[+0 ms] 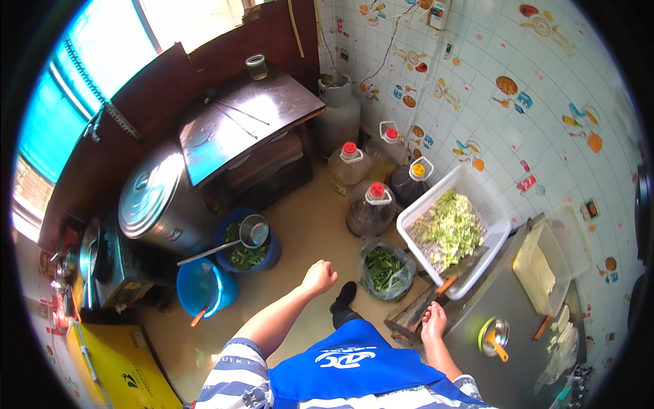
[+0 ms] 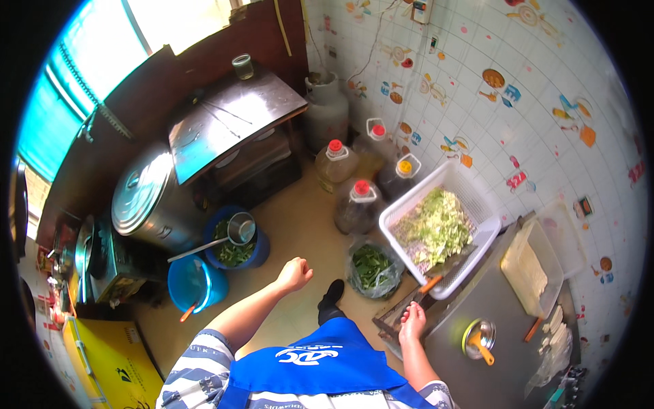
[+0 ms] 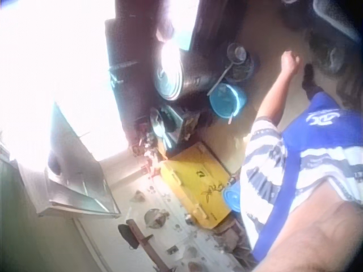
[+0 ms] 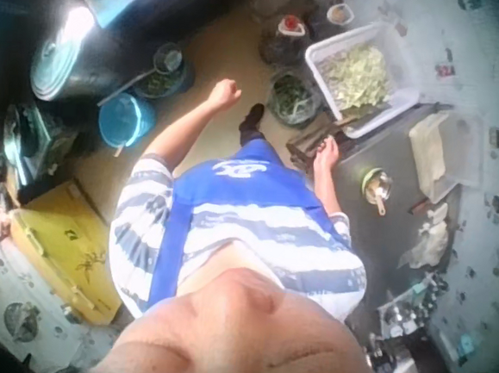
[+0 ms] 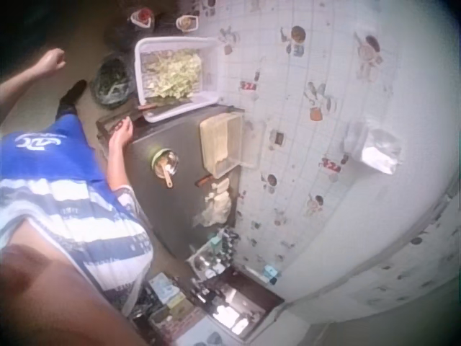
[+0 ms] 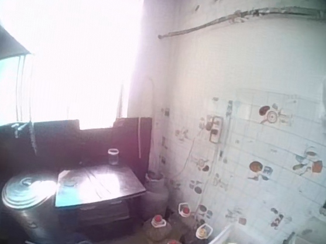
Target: The person serves a bowl of noodle soup to a customer in a dining area. They then return to the kitchen, retrieve dough from a display case, and roll small pieces of dough into long, thin strips on a metal countertop. The person places the rolled noodles into a plastic container.
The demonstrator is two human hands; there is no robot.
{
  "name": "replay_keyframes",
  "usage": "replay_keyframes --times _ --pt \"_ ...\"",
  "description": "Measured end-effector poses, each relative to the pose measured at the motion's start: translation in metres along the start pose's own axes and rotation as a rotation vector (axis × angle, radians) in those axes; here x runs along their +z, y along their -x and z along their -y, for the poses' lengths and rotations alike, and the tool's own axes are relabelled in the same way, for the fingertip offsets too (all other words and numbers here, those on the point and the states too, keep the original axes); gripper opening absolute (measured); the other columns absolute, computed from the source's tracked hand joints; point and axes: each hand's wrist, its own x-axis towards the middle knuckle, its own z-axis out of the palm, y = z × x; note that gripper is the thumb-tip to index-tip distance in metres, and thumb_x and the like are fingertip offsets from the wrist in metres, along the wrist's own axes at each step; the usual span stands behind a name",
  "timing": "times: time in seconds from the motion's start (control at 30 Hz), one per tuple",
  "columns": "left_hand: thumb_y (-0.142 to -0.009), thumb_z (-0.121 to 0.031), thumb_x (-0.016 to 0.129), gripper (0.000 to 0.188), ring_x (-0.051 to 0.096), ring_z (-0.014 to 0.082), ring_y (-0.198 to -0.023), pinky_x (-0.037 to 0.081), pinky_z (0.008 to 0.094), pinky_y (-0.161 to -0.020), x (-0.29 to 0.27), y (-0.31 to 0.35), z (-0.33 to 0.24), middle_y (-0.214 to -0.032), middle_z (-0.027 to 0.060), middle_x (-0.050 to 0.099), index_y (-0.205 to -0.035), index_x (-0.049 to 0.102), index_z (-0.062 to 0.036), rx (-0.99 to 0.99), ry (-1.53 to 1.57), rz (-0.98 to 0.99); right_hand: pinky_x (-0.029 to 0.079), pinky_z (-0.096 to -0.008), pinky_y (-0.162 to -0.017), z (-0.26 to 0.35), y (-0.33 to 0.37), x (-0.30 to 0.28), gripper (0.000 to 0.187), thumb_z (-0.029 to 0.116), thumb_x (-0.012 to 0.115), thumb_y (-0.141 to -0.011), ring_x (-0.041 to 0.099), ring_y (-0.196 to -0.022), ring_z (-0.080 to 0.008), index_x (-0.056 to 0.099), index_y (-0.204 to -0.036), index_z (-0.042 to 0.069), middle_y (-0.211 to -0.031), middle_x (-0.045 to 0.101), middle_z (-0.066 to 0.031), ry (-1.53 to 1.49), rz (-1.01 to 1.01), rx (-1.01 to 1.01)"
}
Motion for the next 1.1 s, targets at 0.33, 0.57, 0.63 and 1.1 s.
replay_keyframes --times 0.33,0.57,0.63,1.1 --pt "-0.085 -0.014 0.052 0.02 0.063 0.0321 -0.096 0.051 0.0415 -0.083 -0.001 -0.263 0.018 -0.103 0.0175 0.062 -0.094 0.065 -0.0017 0.183 -0.465 0.319 0.047 -0.0224 -0.059 0.039 -0.037 0.19 0.015 0.017 0.05 -0.097 0.054 -0.067 -0.0093 0.059 -0.104 0.007 -0.083 0.059 -0.0026 0.229 0.18 0.028" --pt "-0.084 -0.016 0.051 0.03 0.056 0.0295 -0.107 0.049 0.0394 -0.084 0.094 -0.47 0.018 -0.112 0.0132 0.059 -0.11 0.063 -0.0072 0.554 -0.723 0.245 0.049 -0.024 -0.064 -0.007 -0.046 0.18 0.02 0.019 0.05 -0.097 0.056 -0.07 -0.0109 0.058 -0.108 0.004 -0.086 0.061 -0.0044 0.352 0.032 0.04" --pt "-0.085 -0.019 0.05 0.032 0.054 0.0298 -0.109 0.048 0.0402 -0.083 0.125 -0.511 0.029 -0.113 0.0127 0.059 -0.113 0.061 -0.0079 0.783 -0.815 -0.009 0.049 -0.0305 -0.07 -0.007 -0.051 0.187 0.028 0.028 0.055 -0.094 0.059 -0.077 -0.0185 0.061 -0.105 0.002 -0.087 0.062 -0.007 0.59 0.067 -0.054" --pt "-0.08 -0.034 0.063 0.052 0.059 0.0322 -0.102 0.047 0.0426 -0.084 0.147 -0.565 0.006 -0.119 0.0152 0.055 -0.125 0.052 -0.011 0.827 -0.967 0.517 0.051 -0.0273 -0.068 -0.046 -0.067 0.244 0.024 0.019 0.049 -0.097 0.062 -0.077 -0.0165 0.057 -0.111 0.001 -0.093 0.063 -0.01 0.258 -0.044 0.171"
